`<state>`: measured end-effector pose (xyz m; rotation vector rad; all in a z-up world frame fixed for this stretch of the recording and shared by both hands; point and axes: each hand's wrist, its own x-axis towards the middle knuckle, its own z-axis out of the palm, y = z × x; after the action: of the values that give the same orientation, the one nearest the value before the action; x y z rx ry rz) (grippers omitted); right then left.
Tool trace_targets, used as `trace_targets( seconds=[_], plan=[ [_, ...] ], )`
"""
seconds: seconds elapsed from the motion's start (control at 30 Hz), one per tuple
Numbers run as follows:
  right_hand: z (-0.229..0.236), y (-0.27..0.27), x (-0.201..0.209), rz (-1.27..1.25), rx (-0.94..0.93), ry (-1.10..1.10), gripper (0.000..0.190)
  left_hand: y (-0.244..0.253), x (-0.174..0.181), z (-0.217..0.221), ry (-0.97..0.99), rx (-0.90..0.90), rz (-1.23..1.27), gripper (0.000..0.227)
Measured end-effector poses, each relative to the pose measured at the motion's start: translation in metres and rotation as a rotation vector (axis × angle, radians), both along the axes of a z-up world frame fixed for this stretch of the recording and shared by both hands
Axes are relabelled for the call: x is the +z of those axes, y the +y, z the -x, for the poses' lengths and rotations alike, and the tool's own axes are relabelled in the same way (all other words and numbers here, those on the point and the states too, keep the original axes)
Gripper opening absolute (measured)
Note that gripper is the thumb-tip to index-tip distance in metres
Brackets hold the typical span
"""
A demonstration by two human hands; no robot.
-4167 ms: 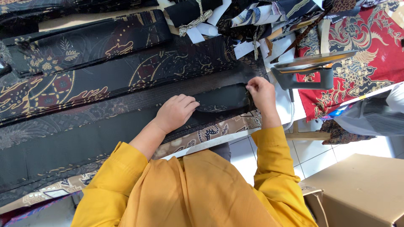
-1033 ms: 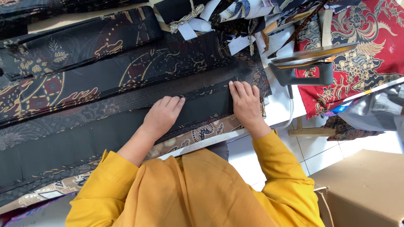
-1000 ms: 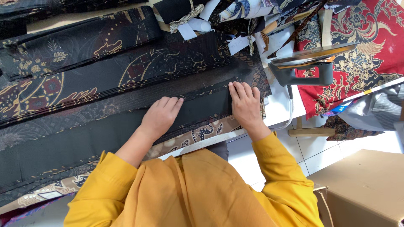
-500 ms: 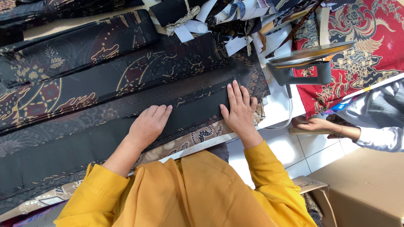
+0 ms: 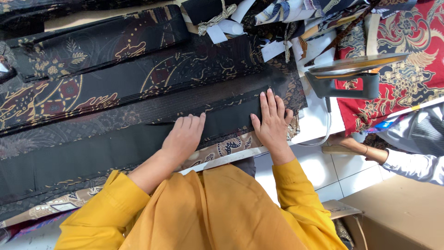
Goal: The person irons a long piece of patterned black fabric on a table, then folds it and ties it with a ribbon. The person repeats this process with additional pieces of fabric, stacking the finished bundles on the table.
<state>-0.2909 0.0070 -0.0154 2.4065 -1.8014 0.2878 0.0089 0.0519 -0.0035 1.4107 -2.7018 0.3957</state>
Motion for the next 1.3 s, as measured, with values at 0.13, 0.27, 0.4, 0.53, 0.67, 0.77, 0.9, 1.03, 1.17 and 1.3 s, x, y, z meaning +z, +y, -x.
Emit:
trace_targets(
  seconds=[0.13,0.27,0.4,0.53,0.67,0.77,0.9,1.03,1.17,1.3],
  plan=[
    [0.001,0.001,-0.002,0.019,-0.001,-0.008,0.069,-0.009,-0.006,0.029,-0.003,0.024,-0.035,0.052],
    [0.001,0.000,-0.001,0.035,-0.001,-0.018,0.069,-0.030,-0.003,0.080,-0.161,0.168,-0.212,0.072],
    [-0.001,0.001,0.001,0.051,-0.003,-0.037,0.069,-0.062,0.001,0.122,-0.391,0.330,-0.519,0.100],
    [0.003,0.000,-0.005,0.024,-0.003,-0.110,0.069,-0.068,0.004,0.128,-0.528,0.291,-0.466,0.098],
    [0.036,-0.012,-0.020,0.230,0.067,-0.557,0.070,-0.067,0.009,0.127,-0.566,0.269,-0.475,0.099],
    [0.089,-0.033,-0.027,0.638,-0.366,-0.845,0.081,-0.068,0.011,0.128,-0.591,0.270,-0.503,0.102],
    [0.162,-0.099,-0.021,0.704,-0.304,-1.406,0.055,-0.065,0.010,0.129,-0.602,0.271,-0.453,0.099],
    [0.169,-0.121,0.020,0.447,-0.072,-1.296,0.036,-0.064,0.007,0.129,-0.597,0.293,-0.398,0.098],
    [0.135,-0.111,0.074,0.308,0.138,-0.299,0.054,-0.063,0.001,0.131,-0.570,0.306,-0.428,0.097],
    [0.082,-0.108,0.089,0.165,0.368,0.021,0.051,-0.064,0.000,0.128,-0.579,0.289,-0.390,0.096]
  ],
)
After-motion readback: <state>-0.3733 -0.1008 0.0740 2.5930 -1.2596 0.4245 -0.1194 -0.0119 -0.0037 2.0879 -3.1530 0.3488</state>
